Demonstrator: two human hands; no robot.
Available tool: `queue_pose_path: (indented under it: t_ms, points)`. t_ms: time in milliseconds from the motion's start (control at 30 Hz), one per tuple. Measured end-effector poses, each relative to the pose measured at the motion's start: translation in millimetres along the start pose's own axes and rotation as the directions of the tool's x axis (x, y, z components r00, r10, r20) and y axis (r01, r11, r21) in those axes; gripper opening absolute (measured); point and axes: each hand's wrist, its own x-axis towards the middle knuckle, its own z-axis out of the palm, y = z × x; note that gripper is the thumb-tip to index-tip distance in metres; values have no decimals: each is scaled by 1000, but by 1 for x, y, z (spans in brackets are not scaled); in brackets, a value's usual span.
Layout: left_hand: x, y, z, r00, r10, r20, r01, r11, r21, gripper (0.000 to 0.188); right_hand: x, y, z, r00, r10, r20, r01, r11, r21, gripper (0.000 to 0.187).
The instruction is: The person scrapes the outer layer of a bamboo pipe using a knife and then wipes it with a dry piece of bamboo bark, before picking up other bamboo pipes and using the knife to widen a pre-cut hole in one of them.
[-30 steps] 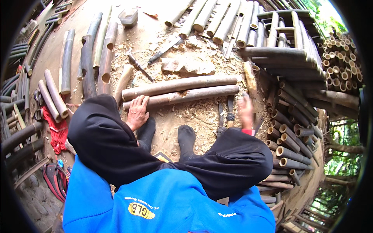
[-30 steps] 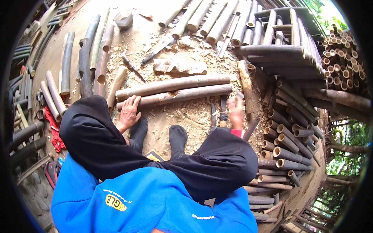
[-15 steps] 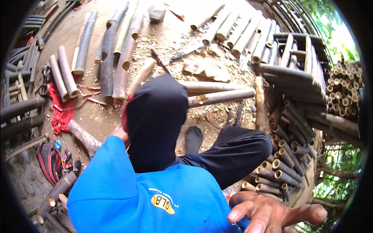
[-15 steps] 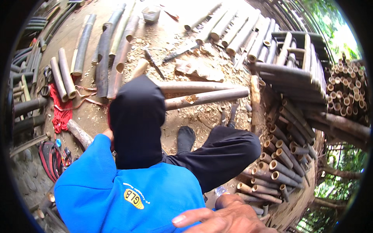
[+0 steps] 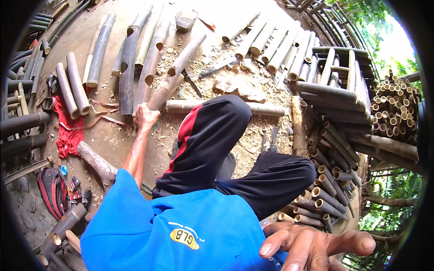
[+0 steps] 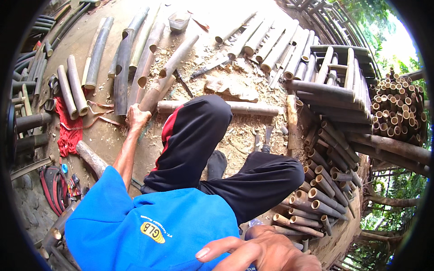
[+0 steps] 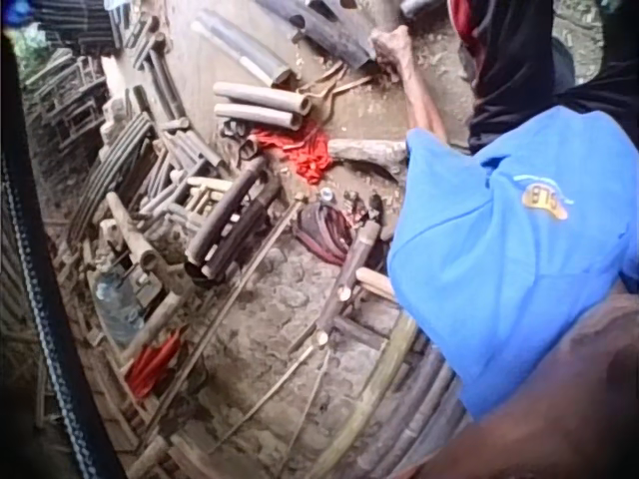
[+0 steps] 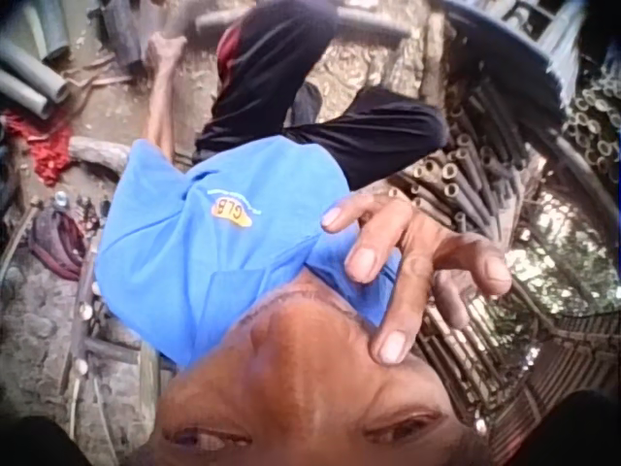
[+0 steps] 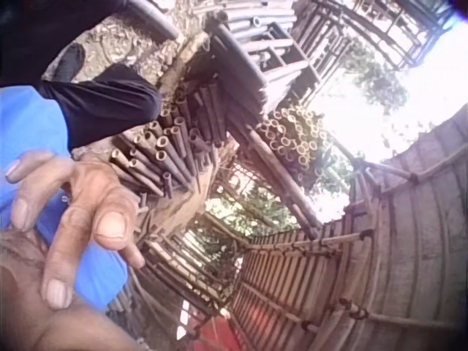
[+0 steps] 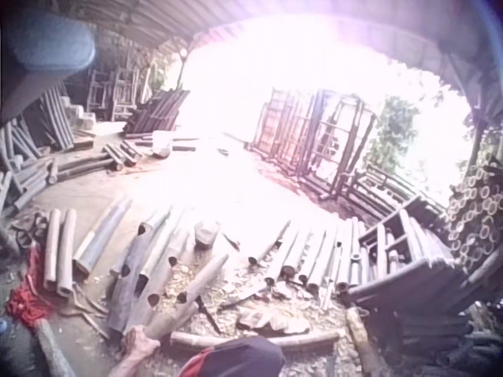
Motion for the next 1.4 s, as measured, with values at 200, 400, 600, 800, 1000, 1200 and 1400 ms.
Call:
queue_pose_path:
  t_ms: [200,400,600,800,1000,1200,1400]
  points:
    - [26,28,-47,911,286,-298,-316,947,-59,64,-4,-31,-20,985,102,139,-97,994,-42,60]
    - [5,184,-188,657,730,-187,-739,573,-355,56,-45,-56,-51,858,-430,-280,-44,483,-875,72]
    - [-95,280,-65,641,733,228,-577,655,-488,50,-70,-39,-127,616,-633,-469,-533,103,-840,40]
    - [-28,176,164,660,666,347,-747,633,206,83,-51,-38,-154,549,-540,-638,-442,461,-770,30]
    - [-65,200,189,641,529,555,-694,708,127,70,-74,-54,-158,553,-478,-682,-526,435,-731,32]
    - [-99,228,172,574,515,637,-253,851,-461,62,-83,-56,-155,535,-435,-724,-479,550,-684,34]
    - [-90,202,197,587,514,626,219,644,-733,36,-90,-62,-149,588,-431,-685,-456,522,-721,40]
